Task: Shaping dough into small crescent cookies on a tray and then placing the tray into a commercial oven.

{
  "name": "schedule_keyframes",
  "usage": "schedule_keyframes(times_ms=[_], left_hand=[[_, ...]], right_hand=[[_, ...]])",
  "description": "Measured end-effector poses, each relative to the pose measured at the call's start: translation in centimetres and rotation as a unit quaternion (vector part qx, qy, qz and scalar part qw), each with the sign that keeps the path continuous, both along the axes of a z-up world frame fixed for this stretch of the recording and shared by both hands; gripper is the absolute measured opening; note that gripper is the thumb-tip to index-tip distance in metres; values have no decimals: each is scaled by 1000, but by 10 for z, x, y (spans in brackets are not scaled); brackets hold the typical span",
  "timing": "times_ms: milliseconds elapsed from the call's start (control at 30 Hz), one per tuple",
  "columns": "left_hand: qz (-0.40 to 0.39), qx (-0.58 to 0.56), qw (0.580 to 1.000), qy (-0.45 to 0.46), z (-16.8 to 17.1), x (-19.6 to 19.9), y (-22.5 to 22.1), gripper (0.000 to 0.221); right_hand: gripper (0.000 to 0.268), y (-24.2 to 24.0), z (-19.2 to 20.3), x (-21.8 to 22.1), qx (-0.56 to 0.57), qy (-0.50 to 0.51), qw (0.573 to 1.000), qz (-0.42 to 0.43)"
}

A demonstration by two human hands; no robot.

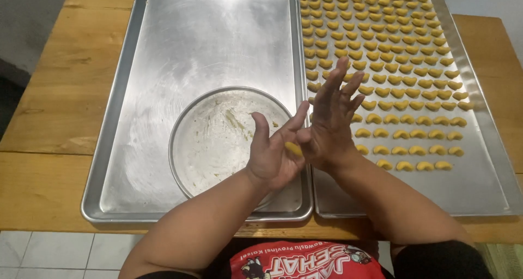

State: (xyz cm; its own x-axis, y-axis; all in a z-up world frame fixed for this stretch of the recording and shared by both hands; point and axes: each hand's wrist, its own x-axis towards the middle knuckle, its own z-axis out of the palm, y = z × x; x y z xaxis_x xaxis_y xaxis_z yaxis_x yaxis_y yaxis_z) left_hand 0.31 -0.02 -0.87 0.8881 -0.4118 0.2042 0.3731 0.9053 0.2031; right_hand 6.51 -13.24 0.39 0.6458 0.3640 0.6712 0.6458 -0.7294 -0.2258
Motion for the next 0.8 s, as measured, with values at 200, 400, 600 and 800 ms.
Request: schedule_keyframes(times_ms=[200, 400, 600, 800], left_hand=[[-2, -32, 997, 64, -28, 14, 2, 114], [33, 83, 995, 53, 10, -2, -3, 114], [57, 175, 983, -1, 24, -21, -19, 113], [90, 381, 910, -135, 34, -21, -41, 94]], right_hand=[[32, -29, 43, -24, 125, 79, 981, 122], [35, -27, 33, -67, 94, 142, 975, 141], [21, -30, 37, -86, 145, 135, 967, 163], [22, -63, 42, -105, 131, 185, 962, 153]])
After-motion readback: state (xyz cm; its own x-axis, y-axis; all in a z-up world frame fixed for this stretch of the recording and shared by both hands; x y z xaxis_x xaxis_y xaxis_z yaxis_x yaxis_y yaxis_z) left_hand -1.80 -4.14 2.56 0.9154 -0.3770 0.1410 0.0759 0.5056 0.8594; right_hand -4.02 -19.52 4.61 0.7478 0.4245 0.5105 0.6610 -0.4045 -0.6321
